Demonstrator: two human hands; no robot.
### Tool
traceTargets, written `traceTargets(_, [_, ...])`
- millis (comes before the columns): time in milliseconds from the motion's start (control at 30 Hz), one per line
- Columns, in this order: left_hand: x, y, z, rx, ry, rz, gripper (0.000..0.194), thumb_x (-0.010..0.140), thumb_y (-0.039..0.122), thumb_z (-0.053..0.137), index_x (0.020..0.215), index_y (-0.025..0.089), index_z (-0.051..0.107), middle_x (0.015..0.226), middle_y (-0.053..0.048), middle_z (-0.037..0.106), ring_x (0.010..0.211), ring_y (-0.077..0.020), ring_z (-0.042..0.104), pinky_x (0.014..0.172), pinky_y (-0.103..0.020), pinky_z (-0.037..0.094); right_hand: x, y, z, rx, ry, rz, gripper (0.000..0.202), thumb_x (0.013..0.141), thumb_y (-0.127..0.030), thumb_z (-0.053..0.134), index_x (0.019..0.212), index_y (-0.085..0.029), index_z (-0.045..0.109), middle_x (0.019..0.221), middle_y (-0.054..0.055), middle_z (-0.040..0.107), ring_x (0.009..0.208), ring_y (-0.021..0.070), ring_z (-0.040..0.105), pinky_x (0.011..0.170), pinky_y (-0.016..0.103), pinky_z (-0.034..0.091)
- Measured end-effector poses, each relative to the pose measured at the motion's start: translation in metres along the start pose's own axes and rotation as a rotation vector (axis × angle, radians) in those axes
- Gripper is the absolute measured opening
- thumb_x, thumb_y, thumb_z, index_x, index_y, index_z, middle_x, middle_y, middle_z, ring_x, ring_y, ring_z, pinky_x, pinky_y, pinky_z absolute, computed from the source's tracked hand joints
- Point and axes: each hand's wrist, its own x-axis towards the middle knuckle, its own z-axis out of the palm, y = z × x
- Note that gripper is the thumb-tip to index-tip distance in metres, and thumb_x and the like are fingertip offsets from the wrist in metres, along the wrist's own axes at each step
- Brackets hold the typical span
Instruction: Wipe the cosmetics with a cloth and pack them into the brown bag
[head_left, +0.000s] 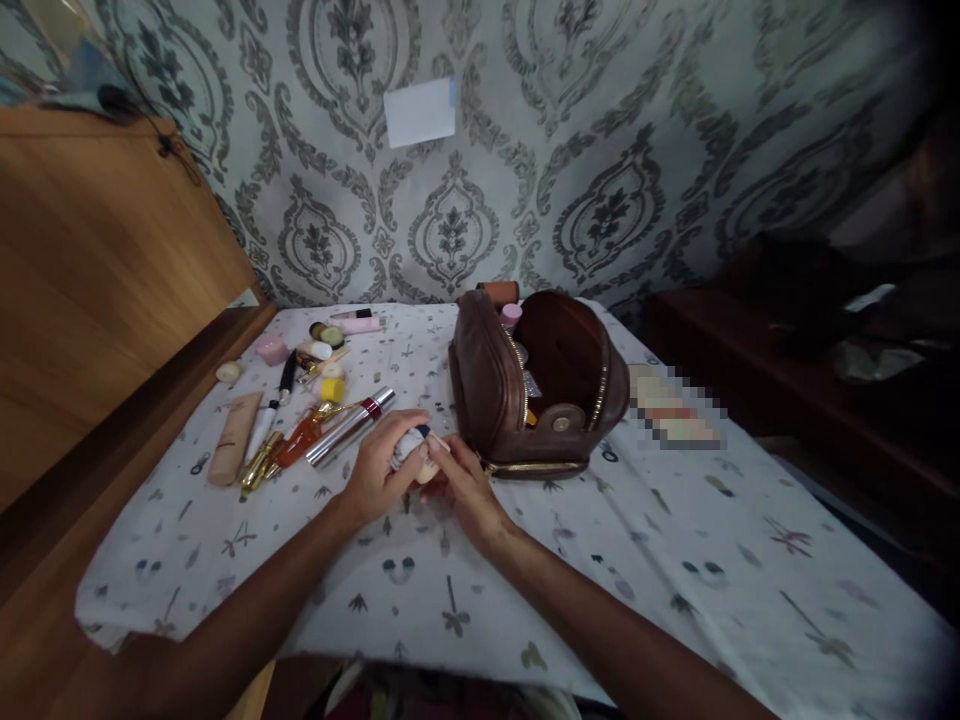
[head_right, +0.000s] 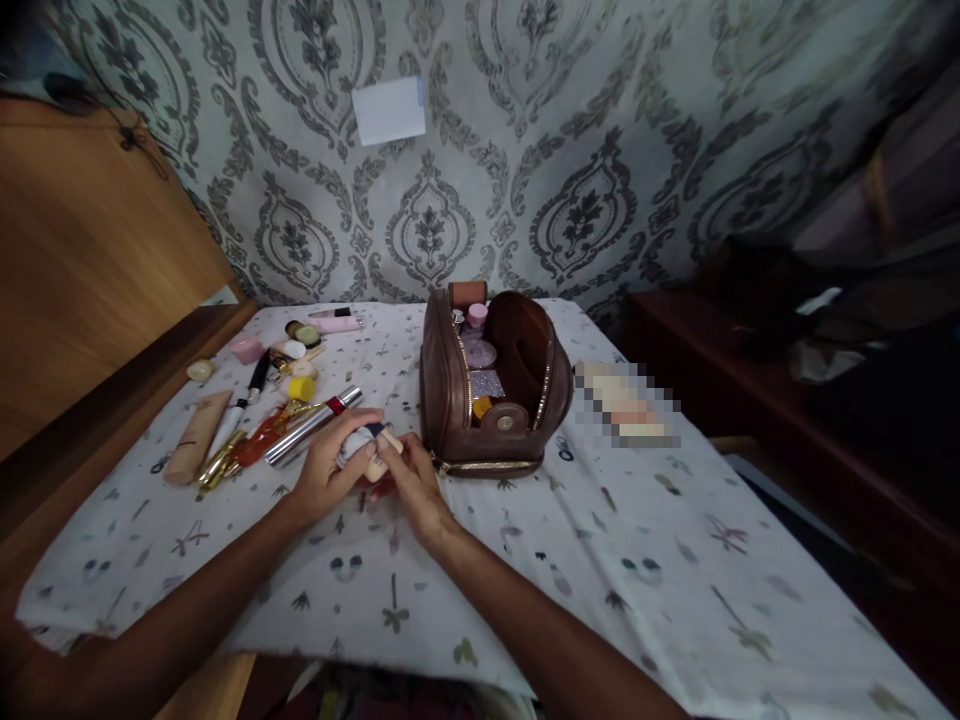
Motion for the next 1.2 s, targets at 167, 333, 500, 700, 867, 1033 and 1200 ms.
traceTargets(167, [0.000,0.001,0.001,-0.086,0.071,-0.094,0.039,0.090,0.029,0.056,0.127,0.020,0.056,0.129,-0.012,0.062,0.120,-0.0253,0.057,0.106,-0.042,0.041,-0.002,-0.005,0.003,0.151,-0.012,-0.016,0.043,0.071,-0.055,0.078,0.087,-0.021,0.056,0.079,-0.002,0.065,0.069,0.0145,0.062,0.059,0.026,0.048])
traceTargets(333, [0.001,0.002,-0.001,-0.348,0.059,-0.270,0.057,0.086,0.036,0.063,0.138,0.022,0.046,0.135,-0.012,0.059,0.123,-0.0265,0.056,0.102,-0.039,0.044,0.003,-0.006,0.004,0.348,-0.131,0.148,0.049,0.073,-0.060,0.074,0.096,-0.018,0.065,0.079,0.001,0.070,0.066,0.0140,0.064,0.057,0.022,0.047])
traceTargets(500, [0.004,0.003,-0.001,-0.314,0.108,-0.318,0.046,0.084,0.039,0.064,0.125,0.021,0.057,0.118,-0.009,0.067,0.113,-0.0261,0.060,0.097,-0.037,0.045,0.006,0.001,0.003,0.339,-0.161,0.174,0.047,0.078,-0.061,0.069,0.090,-0.016,0.066,0.074,0.003,0.070,0.063,0.0142,0.065,0.053,0.022,0.046])
traceTargets(700, [0.006,0.002,0.002,-0.155,0.112,-0.308,0.037,0.085,0.036,0.062,0.120,0.023,0.058,0.111,-0.005,0.065,0.108,-0.0230,0.060,0.099,-0.037,0.044,0.004,0.003,0.002,0.335,-0.073,0.013,0.046,0.066,-0.045,0.086,0.092,-0.017,0.061,0.078,-0.001,0.069,0.064,0.0121,0.065,0.049,0.019,0.047])
traceTargets(867, [0.006,0.000,0.002,-0.247,0.094,-0.362,0.041,0.088,0.041,0.057,0.125,0.024,0.057,0.121,-0.007,0.063,0.115,-0.0238,0.057,0.104,-0.037,0.040,0.006,-0.001,0.000,0.470,-0.182,0.082,0.050,0.068,-0.048,0.084,0.099,-0.015,0.063,0.079,0.003,0.072,0.065,0.0130,0.070,0.053,0.017,0.050])
traceTargets(1033, [0.007,0.000,0.002,-0.286,0.088,-0.423,0.039,0.087,0.045,0.057,0.120,0.024,0.061,0.122,-0.006,0.063,0.119,-0.0243,0.055,0.104,-0.034,0.039,0.005,-0.007,-0.002,0.512,-0.201,0.184,0.043,0.078,-0.051,0.076,0.092,-0.011,0.069,0.079,0.006,0.074,0.066,0.0125,0.071,0.055,0.017,0.052])
traceTargets(1200, [0.006,-0.005,0.003,-0.224,0.117,-0.416,0.041,0.087,0.046,0.058,0.122,0.024,0.060,0.116,-0.007,0.063,0.110,-0.0236,0.058,0.100,-0.036,0.042,0.006,-0.004,-0.001,0.410,-0.141,0.108,0.050,0.067,-0.055,0.082,0.086,-0.011,0.069,0.073,0.004,0.072,0.063,0.0107,0.067,0.049,0.015,0.048])
